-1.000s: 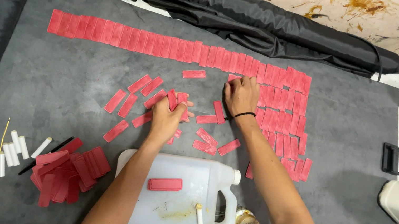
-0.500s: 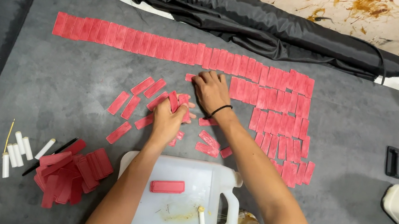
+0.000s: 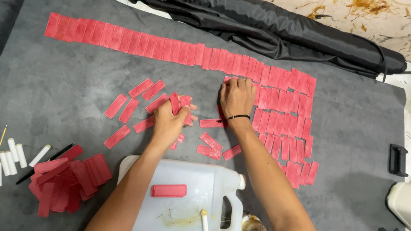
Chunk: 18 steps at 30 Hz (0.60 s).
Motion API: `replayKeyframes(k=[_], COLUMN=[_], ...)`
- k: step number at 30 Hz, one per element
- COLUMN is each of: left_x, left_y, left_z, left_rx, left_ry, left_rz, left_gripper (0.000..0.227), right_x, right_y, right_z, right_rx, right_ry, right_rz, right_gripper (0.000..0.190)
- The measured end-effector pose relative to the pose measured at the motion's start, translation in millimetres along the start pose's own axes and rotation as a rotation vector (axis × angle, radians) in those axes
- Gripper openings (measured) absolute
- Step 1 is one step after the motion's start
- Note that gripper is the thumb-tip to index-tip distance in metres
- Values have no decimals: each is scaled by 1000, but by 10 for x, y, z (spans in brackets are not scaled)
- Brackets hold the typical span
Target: Sorting and stacking small red leather rectangular pieces on a workbench
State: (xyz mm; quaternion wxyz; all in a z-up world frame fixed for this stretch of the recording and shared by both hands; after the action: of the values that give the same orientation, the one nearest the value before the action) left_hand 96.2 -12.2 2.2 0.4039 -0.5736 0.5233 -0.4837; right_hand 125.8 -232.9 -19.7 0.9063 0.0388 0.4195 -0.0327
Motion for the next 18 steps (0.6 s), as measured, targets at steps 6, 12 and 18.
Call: replayKeyframes(k=[6,12,18], left_x=[-28,-3,9], left_y=[41,76,72], left_z=[19,24,2], left_rx=[5,-6,11], left_ry=[-4,5,26], left_rz=[-4,-4,-4], left_gripper=[29,29,29], right_x=[-133,-200,-264], right_y=[-288,-125,-291], right_z=[-242,-648,-848], right_rx=[182,138,220], right_ry=[135,441,477], right_rz=[175,274,203], right_gripper=[11,23,21])
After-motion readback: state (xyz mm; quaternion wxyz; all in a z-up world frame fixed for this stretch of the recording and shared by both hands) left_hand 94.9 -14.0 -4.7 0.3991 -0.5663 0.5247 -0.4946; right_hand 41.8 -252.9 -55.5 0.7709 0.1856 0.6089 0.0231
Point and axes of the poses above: each hand's wrist, its own z-axis towards the middle knuckle, its own x-axis out of the palm, y = z × x, the point moved 10 cm from there along z, towards the middle knuckle, and after that the axes turned 7 degrees about -y, right-handed, at the moved point
